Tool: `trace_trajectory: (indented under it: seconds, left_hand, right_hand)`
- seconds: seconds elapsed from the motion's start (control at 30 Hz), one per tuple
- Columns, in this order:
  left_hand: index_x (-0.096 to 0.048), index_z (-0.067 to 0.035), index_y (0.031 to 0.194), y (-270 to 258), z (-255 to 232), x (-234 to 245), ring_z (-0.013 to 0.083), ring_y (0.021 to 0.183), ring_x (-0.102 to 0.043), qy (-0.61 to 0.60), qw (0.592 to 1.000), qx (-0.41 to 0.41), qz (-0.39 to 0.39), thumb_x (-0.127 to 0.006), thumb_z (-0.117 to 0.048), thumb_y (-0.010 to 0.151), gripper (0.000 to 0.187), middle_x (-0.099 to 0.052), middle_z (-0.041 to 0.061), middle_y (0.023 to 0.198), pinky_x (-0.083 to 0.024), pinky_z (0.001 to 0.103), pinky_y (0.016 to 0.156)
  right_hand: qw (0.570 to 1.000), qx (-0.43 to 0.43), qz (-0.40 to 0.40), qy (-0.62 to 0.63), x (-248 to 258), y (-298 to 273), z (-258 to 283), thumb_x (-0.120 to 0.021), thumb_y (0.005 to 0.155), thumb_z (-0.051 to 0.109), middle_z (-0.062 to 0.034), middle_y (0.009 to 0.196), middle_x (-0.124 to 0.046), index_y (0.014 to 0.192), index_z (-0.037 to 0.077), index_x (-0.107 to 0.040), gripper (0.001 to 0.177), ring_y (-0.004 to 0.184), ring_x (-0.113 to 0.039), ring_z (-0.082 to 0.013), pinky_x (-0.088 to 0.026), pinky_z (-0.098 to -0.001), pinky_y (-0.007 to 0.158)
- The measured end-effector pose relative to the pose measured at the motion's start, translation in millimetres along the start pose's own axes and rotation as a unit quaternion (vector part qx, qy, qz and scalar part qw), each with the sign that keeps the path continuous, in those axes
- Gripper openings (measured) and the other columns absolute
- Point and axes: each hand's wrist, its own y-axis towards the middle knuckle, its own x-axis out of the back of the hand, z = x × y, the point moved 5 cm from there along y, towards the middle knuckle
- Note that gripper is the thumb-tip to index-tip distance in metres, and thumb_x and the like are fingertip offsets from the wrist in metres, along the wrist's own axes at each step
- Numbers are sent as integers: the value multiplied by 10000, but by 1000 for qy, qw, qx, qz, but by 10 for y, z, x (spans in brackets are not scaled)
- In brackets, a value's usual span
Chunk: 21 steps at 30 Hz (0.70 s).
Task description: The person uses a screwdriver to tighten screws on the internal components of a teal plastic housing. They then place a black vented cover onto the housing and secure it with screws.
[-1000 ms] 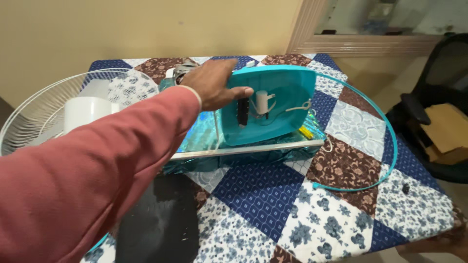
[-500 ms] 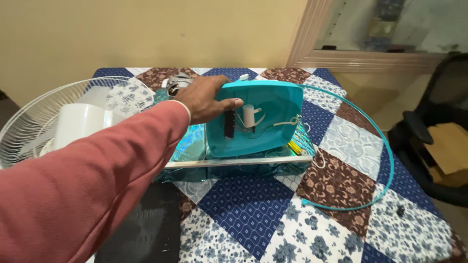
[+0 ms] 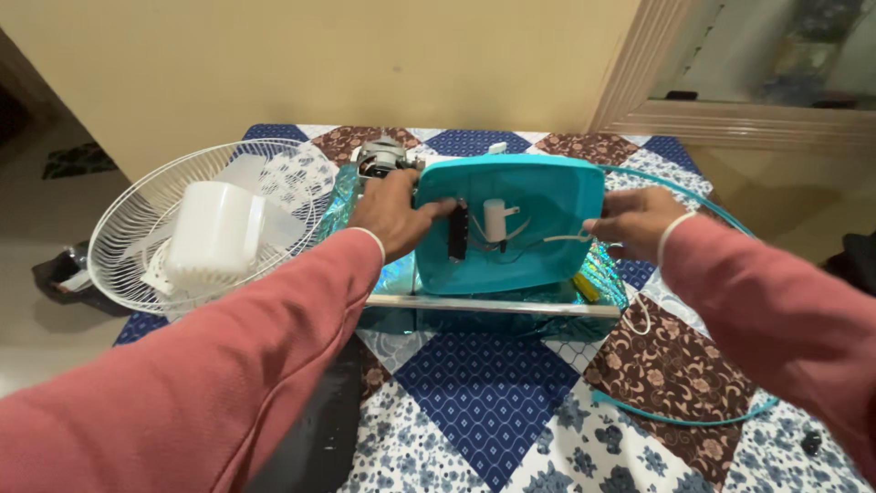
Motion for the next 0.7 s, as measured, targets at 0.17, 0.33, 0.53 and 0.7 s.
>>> trace_trajectory:
  seconds: [0.17,0.33,0.53,0.7]
  left_hand:
    - [-744,-98,1140,99,128,-13,403,1046,-676,-23,999,-15,-39,-731,-339,872,360,-714,244,1081,-524,484,945]
    - [-782,-136,1075,198,83,-99,408,1033,-659,-12,999,-3,-32,-753,-320,847,294,-722,232,1047,-511,501,929]
    - [-748,-138,1142,33,130,-194,414,1022,-696,-76,996,21,-36,-713,-314,863,332,-733,228,1072,-526,489,934]
    - [-741,-42,1143,-137,173,-289,443,975,-702,-54,995,72,-35,-646,-294,955,329,-741,272,995,-537,499,898]
  right_hand:
    - [997,72,-5,38,-72,312,-283,-670,931,46,-213,1116,-759,1241,-53,-695,327,958,-764,-290,-631,-370,809]
    - [998,41,-28,-26,10,402,-329,-663,961,56,-234,1079,-763,1266,-43,-688,322,928,-758,-317,-646,-382,793]
    - [997,81,8,11,-44,166,-347,-679,920,45,-183,1102,-743,1328,-19,-636,416,889,-725,-227,-655,-387,781]
    - [999,35,8,32,-85,149,-336,-626,967,115,-170,1145,-729,1344,5,-629,393,850,-718,-241,-646,-382,750]
